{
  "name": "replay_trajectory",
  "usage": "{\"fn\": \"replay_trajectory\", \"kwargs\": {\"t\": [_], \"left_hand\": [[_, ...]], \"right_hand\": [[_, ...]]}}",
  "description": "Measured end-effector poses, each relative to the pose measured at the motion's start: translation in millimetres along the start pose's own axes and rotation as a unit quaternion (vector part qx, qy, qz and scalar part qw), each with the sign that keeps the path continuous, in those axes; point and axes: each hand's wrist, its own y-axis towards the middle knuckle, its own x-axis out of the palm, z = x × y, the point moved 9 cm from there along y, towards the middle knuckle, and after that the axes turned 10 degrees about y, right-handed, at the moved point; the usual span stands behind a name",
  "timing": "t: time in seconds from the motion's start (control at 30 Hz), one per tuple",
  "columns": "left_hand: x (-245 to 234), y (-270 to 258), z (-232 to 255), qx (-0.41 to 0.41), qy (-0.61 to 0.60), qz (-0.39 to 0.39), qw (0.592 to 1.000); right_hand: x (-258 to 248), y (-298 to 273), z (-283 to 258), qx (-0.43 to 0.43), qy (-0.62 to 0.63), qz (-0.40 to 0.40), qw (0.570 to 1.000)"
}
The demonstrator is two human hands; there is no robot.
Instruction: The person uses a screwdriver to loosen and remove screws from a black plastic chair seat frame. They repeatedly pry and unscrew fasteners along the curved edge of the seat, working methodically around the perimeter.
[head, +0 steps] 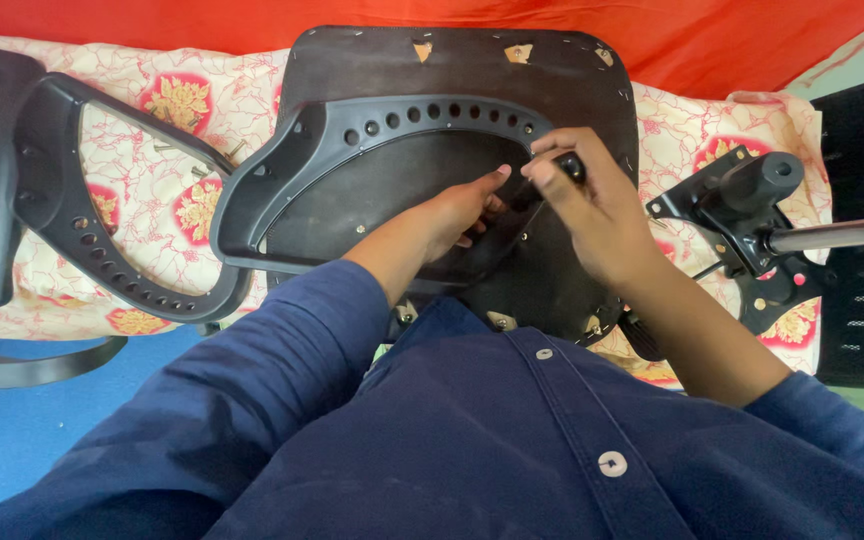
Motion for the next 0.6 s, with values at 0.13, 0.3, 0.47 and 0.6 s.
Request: {"fn": "replay_trajectory", "kwargs": {"t": [0.13, 0.3, 0.47, 0.6], "left_hand": [[-0.3, 9.6, -8.8, 0.001, -0.013, 0.019, 1.000], [1.2, 23.8, -17.1, 0.077, -0.047, 0.070, 0.993], [-7.0, 23.5, -21.1, 0.117, -0.059, 0.169, 0.977], [-11.8, 10.0, -21.4, 0.123, -0.051, 0.202, 0.970]], "right_hand": [[9.4, -13.2, -11.2, 0.026, -0.104, -0.029, 0.994], [-11.6, -25.8, -39.8, -0.032, -0.121, 0.010, 0.992], [-56.6, -39.9, -44.7, -0.020, -0.142, 0.069, 0.987], [-75.5, -46.1, -33.7, 0.027, -0.152, 0.103, 0.983]]}}
